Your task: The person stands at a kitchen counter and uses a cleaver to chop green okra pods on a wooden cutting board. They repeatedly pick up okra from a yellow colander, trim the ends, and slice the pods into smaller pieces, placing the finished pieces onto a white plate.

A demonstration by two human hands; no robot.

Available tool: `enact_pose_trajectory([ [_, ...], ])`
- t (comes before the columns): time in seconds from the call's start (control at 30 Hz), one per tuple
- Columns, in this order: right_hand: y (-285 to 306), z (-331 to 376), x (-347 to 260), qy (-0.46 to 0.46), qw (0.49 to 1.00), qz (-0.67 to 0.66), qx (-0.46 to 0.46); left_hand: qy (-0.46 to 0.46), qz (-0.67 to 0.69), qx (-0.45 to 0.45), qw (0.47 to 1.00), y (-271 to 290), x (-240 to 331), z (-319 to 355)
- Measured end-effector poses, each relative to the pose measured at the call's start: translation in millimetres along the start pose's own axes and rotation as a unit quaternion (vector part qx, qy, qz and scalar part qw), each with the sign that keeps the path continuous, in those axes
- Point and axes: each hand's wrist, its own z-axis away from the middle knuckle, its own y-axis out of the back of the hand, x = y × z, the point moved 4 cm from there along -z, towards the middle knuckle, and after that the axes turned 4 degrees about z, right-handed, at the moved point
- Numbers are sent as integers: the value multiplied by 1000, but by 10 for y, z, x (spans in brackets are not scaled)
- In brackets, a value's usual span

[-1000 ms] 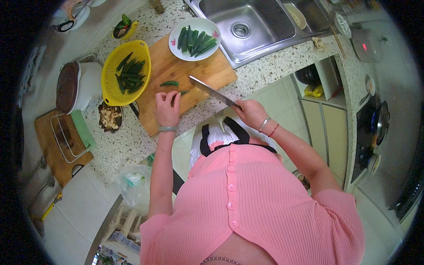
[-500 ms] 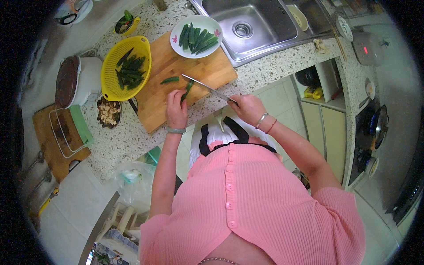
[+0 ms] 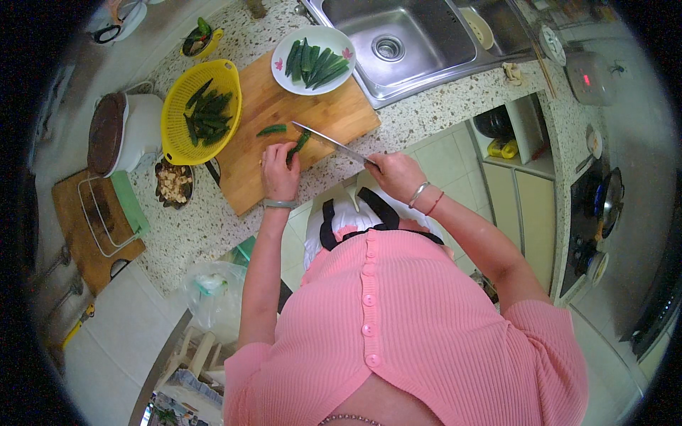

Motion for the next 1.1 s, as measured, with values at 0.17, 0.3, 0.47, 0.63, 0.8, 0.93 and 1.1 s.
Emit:
enact_pose_trajectory([
  [0.17, -19, -50, -3, 2, 999, -23, -35, -2, 19, 1, 1000, -14, -22, 3],
  [0.3, 9, -127, -3, 1, 998, -33, -49, 3, 41, -5, 999, -26, -48, -7],
  [0.47, 52, -192, -72, -9, 998, -25, -60, 6, 55, -1, 998, -24, -66, -23],
  [0.63, 117, -175, -106, -3, 998, 3, -62, 3, 24, -16, 1000, 16, -40, -42],
  [0.8, 70, -121, -29, -4, 999, -15, -39, 11, 30, -8, 999, 59, -13, -41],
  [0.93, 47, -43, -24, -34, 998, -39, -39, 14, 15, -3, 1000, 50, 9, -8],
  [1.1, -21, -30, -68, -13, 998, -34, -41, 17, 12, 8, 1000, 44, 6, 16],
])
